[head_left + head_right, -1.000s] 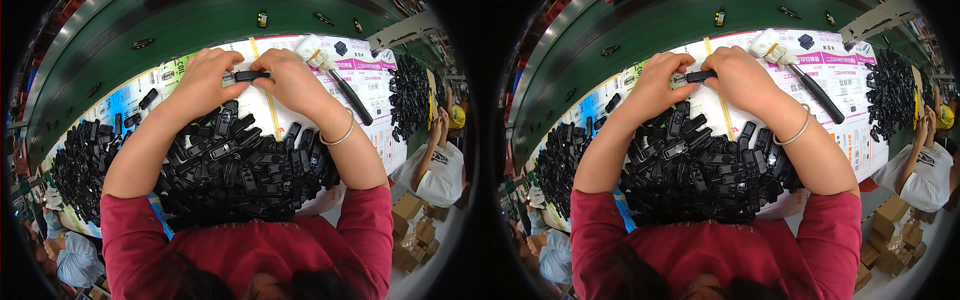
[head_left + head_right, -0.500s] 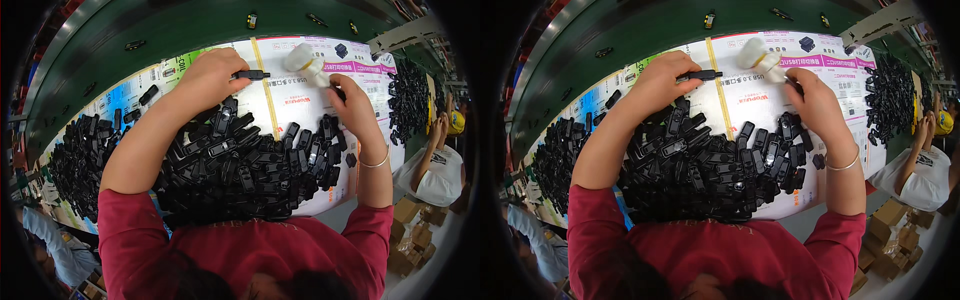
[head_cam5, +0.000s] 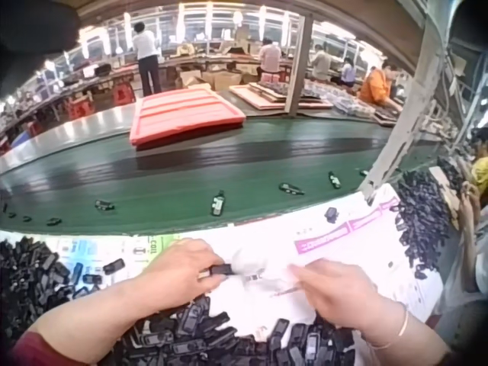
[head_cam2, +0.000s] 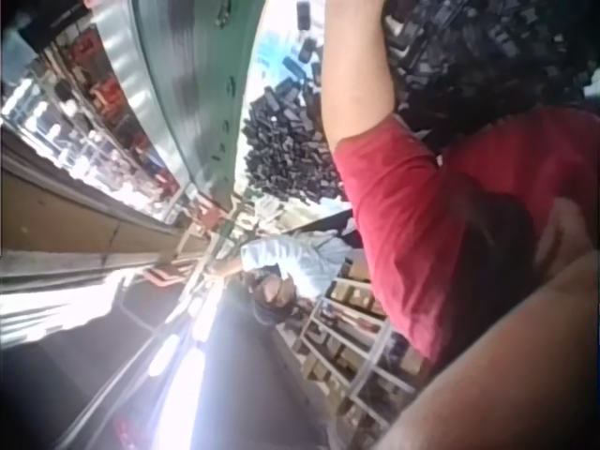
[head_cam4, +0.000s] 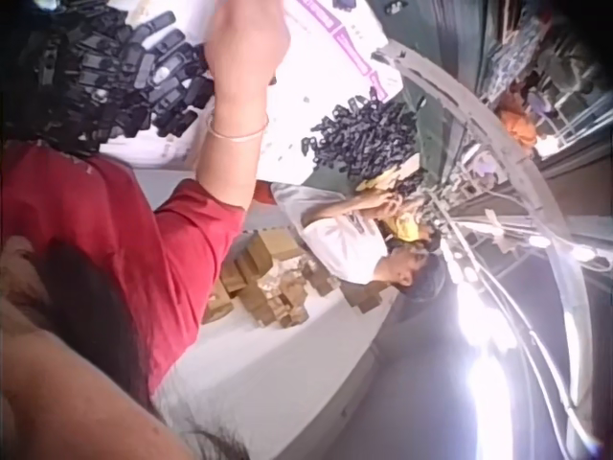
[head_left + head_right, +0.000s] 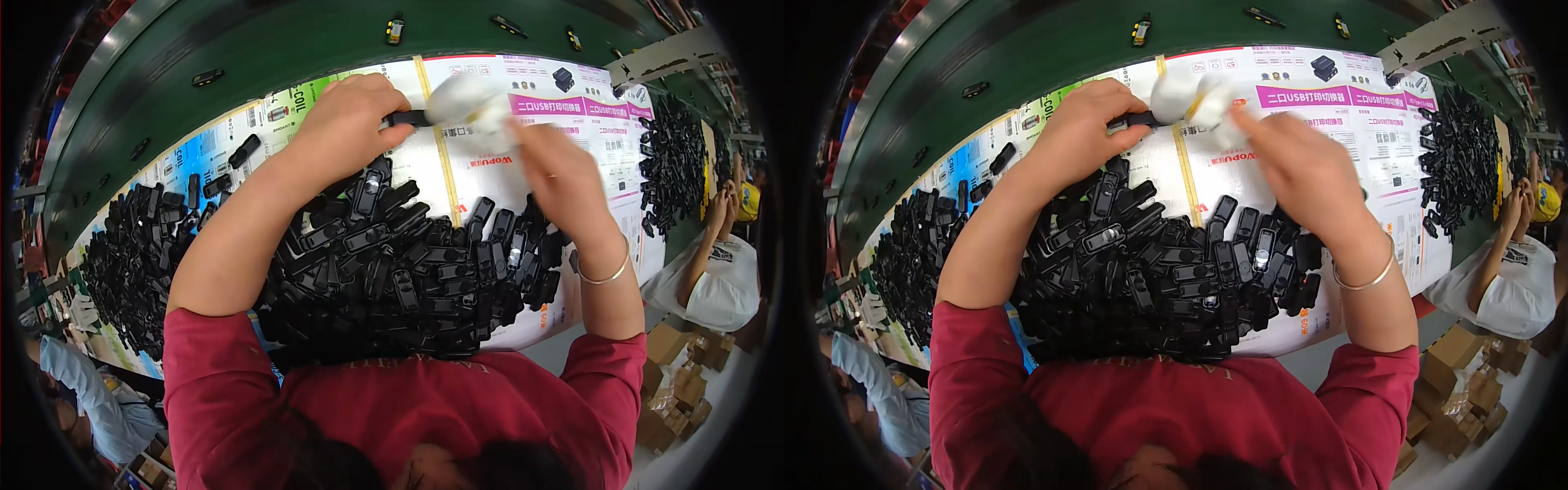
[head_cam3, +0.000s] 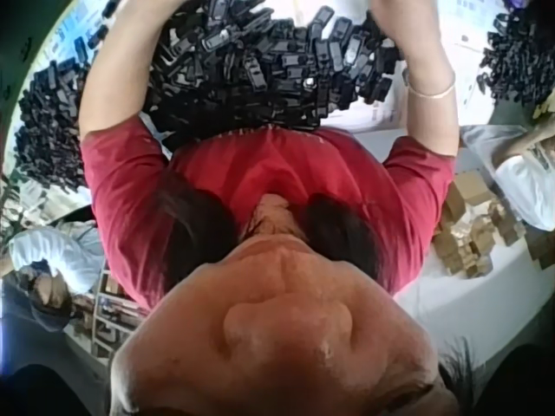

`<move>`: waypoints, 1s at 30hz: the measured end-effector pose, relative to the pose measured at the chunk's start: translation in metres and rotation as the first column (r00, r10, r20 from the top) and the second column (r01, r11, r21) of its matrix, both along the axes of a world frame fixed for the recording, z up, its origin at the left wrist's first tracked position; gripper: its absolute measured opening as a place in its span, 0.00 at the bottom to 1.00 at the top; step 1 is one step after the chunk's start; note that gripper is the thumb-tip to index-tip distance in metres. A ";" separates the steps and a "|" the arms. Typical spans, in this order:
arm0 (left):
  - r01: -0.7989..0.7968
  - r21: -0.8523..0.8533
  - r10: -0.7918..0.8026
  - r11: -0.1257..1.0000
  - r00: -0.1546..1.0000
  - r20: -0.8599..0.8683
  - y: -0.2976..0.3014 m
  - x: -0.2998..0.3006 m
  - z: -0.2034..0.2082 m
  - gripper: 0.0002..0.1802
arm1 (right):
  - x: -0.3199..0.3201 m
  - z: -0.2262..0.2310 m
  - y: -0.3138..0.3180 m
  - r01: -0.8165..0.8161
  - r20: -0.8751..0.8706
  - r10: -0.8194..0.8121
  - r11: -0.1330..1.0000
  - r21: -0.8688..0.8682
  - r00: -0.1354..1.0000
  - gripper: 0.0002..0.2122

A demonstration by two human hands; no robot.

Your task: Assembling small green pieces onto black plastic components using a small hammer on an assembly line.

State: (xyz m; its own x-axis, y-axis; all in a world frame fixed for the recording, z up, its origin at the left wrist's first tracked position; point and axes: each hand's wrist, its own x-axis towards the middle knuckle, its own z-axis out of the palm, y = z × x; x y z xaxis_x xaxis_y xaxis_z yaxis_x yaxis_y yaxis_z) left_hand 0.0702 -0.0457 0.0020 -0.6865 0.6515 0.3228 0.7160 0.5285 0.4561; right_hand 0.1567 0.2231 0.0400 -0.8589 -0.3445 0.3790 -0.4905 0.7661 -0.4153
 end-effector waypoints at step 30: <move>-0.513 -0.329 0.580 0.793 0.801 0.149 -0.004 -0.082 0.010 0.22 | -0.031 -0.011 -0.087 -0.376 0.361 0.362 0.926 -0.034 0.860 0.09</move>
